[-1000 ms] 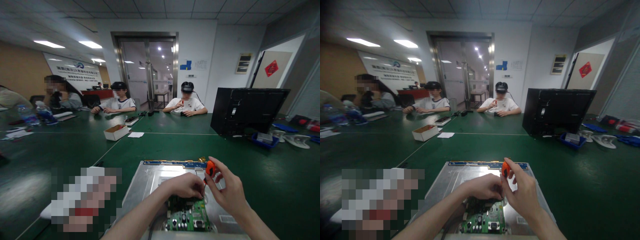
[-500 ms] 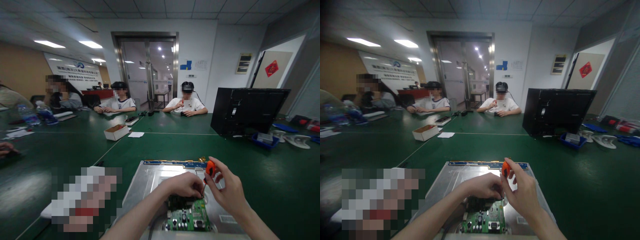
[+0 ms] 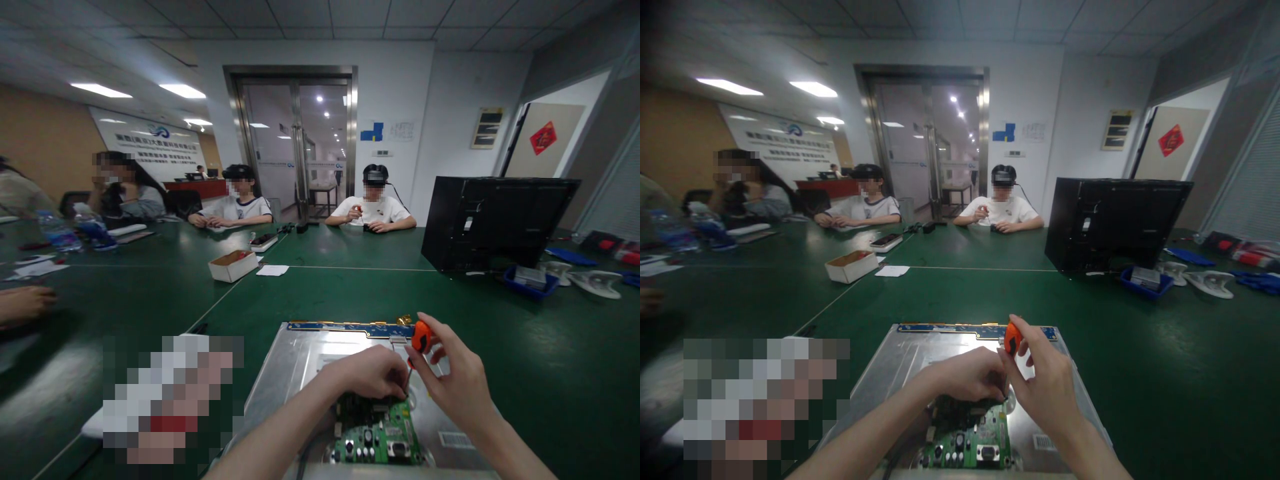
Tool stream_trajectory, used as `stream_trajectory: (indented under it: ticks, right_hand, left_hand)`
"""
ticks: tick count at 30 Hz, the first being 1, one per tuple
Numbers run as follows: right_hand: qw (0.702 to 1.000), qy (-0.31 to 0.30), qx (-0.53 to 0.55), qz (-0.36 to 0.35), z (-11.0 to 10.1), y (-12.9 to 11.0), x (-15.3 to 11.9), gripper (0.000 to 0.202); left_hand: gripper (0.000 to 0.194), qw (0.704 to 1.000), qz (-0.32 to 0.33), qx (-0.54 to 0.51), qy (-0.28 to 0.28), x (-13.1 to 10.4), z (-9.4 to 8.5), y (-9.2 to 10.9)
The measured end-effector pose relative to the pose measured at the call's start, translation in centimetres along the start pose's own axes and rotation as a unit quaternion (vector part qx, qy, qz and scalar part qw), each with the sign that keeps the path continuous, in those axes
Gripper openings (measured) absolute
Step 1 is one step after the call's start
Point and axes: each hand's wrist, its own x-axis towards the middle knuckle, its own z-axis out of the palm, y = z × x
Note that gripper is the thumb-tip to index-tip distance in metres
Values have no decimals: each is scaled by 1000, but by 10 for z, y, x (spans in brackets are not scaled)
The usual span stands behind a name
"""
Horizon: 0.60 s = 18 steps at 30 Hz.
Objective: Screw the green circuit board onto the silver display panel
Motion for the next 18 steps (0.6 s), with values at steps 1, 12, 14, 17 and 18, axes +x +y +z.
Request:
stream_trajectory:
  ticks: [1, 12, 14, 17, 18]
  right_hand:
    - [1000, 0, -1, -1, 0, 0, 0, 36]
    - [1000, 5, -8, -5, 0, 0, -2, 37]
    - [1000, 3, -8, -5, 0, 0, -2, 38]
    - [1000, 3, -10, -7, 0, 1, -2, 37]
    - [1000, 3, -10, -8, 0, 1, -2, 37]
  left_hand:
    - [14, 1000, 2, 2, -1, 0, 0, 0]
    - [18, 1000, 13, 20, 6, 2, 2, -2]
    - [17, 1000, 14, 21, 7, 2, 2, -3]
    - [16, 1000, 16, 23, 6, 3, 2, -4]
    - [16, 1000, 17, 24, 5, 3, 2, -4]
